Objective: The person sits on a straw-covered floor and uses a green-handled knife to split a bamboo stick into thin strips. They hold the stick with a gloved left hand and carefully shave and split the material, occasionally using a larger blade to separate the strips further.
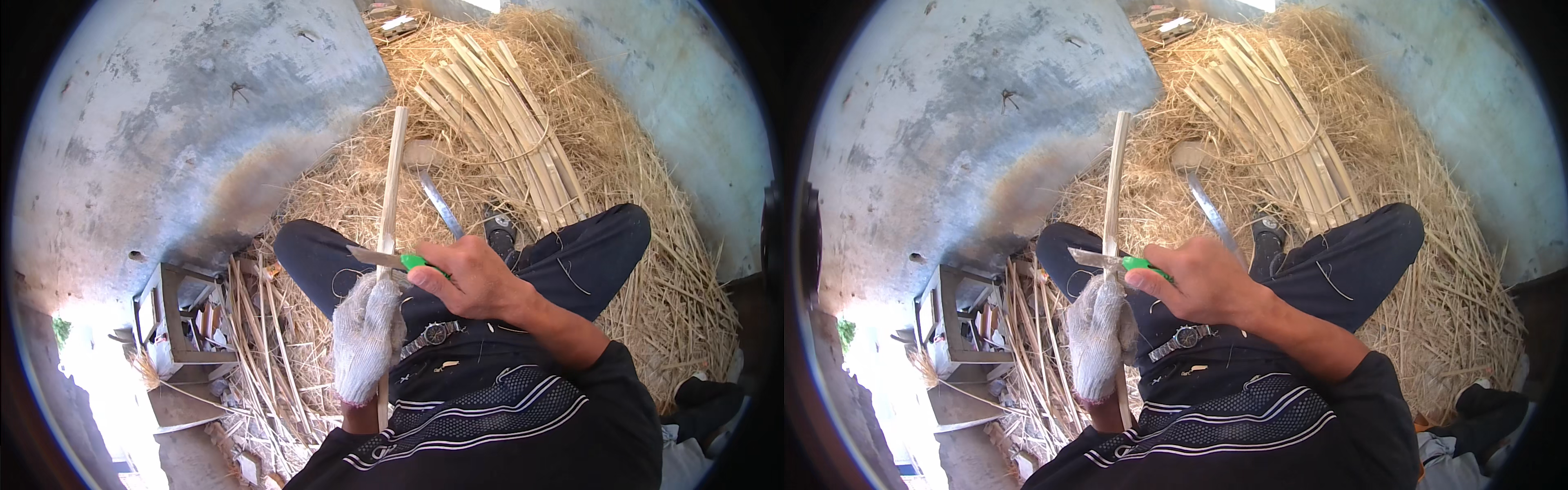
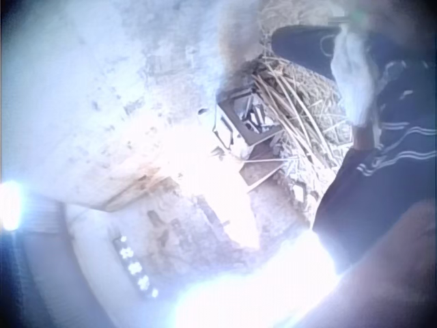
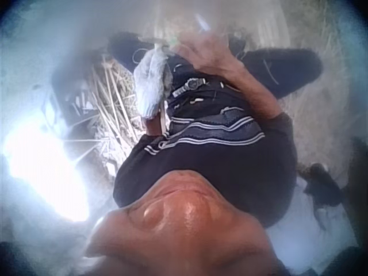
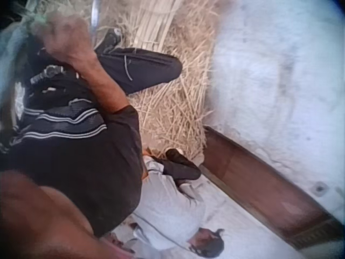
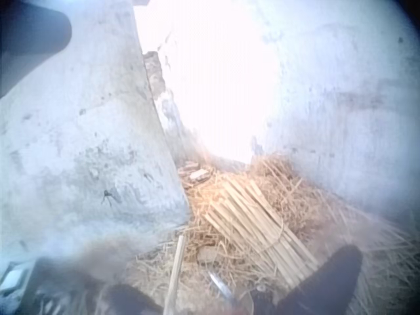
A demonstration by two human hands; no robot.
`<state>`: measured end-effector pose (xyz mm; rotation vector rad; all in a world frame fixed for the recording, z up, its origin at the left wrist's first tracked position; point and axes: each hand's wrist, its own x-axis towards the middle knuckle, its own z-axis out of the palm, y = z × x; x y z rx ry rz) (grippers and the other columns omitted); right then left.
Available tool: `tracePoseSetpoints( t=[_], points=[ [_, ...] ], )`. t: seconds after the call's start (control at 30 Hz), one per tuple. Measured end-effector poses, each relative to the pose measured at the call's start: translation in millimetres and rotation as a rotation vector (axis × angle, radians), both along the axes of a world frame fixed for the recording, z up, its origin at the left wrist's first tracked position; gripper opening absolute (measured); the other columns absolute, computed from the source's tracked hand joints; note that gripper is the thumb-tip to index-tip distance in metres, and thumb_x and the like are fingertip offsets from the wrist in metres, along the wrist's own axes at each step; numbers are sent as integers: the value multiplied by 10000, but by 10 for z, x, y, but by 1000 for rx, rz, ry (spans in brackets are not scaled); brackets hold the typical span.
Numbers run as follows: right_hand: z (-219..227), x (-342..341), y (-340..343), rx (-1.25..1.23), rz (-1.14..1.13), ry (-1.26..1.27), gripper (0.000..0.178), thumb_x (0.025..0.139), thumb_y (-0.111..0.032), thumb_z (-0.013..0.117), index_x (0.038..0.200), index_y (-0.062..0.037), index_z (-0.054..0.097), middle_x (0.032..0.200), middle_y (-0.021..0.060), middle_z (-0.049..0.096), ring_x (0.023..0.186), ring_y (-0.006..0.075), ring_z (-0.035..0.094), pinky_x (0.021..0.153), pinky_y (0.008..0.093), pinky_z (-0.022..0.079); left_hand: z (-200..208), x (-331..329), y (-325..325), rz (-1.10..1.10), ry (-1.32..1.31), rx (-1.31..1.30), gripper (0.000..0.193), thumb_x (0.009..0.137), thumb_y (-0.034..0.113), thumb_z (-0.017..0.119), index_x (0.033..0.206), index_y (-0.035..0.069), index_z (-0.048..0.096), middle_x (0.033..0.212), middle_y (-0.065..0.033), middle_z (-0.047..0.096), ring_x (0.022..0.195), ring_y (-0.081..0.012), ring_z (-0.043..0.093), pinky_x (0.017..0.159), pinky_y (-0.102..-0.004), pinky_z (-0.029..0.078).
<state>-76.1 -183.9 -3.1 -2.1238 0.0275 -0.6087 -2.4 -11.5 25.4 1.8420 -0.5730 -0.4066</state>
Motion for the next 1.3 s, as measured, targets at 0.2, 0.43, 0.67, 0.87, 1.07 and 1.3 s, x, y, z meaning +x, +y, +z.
tracePoseSetpoints(
  t=[0.2, 0.43, 0.67, 0.87, 1.07, 1.3],
  points=[
    [-175, 93, -51, -86, -41, 23, 431, 980, -442, 552, 817, -49, 619, 537, 180, 549, 522, 383, 602, 514, 469, 457, -250, 104, 22, -61, -64, 15, 285, 1028, 302, 528, 1023, 39, 639, 557, -1, 506, 397, -77, 437, 367, -240, 294],
    [-167, 130, -101, -14, 4, -17, 429, 980, -443, 552, 821, -51, 623, 539, 180, 550, 531, 381, 607, 518, 465, 459, -7, 23, -52, -59, 655, -234, 377, 1042, 370, 486, 977, 22, 615, 485, 13, 422, 331, -73, 343, 306, -236, 241],
    [-219, 129, -54, -41, -47, -21, 441, 975, -456, 555, 796, -56, 599, 529, 170, 550, 514, 378, 602, 505, 460, 457, -50, -15, -85, -77, 854, -368, 376, 1050, 387, 462, 929, 46, 566, 457, 19, 374, 292, -78, 310, 267, -226, 234],
    [-569, 271, -137, -281, -171, -32, 479, 948, -504, 571, 738, -74, 581, 514, 142, 560, 498, 346, 612, 479, 437, 460, -214, 15, -133, -50, 826, -281, 380, 1057, 409, 431, 905, 77, 538, 452, 17, 367, 283, -83, 313, 256, -228, 229],
    [-843, 504, -198, -402, -245, -86, 513, 951, -552, 536, 695, -108, 516, 502, 82, 531, 439, 287, 565, 415, 398, 411, -337, 148, -175, 37, 744, -155, 360, 1067, 379, 413, 891, 89, 535, 447, 24, 363, 276, -86, 308, 255, -240, 225],
    [-1277, 580, -1752, -328, -1051, 440, 479, 1024, -471, 445, 793, -104, 648, 582, 109, 575, 554, 243, 648, 457, 385, 469, -23, -106, -82, -118, 864, -335, 362, 1057, 383, 447, 833, 106, 513, 452, 40, 361, 287, -70, 292, 254, -224, 231]
  ],
)
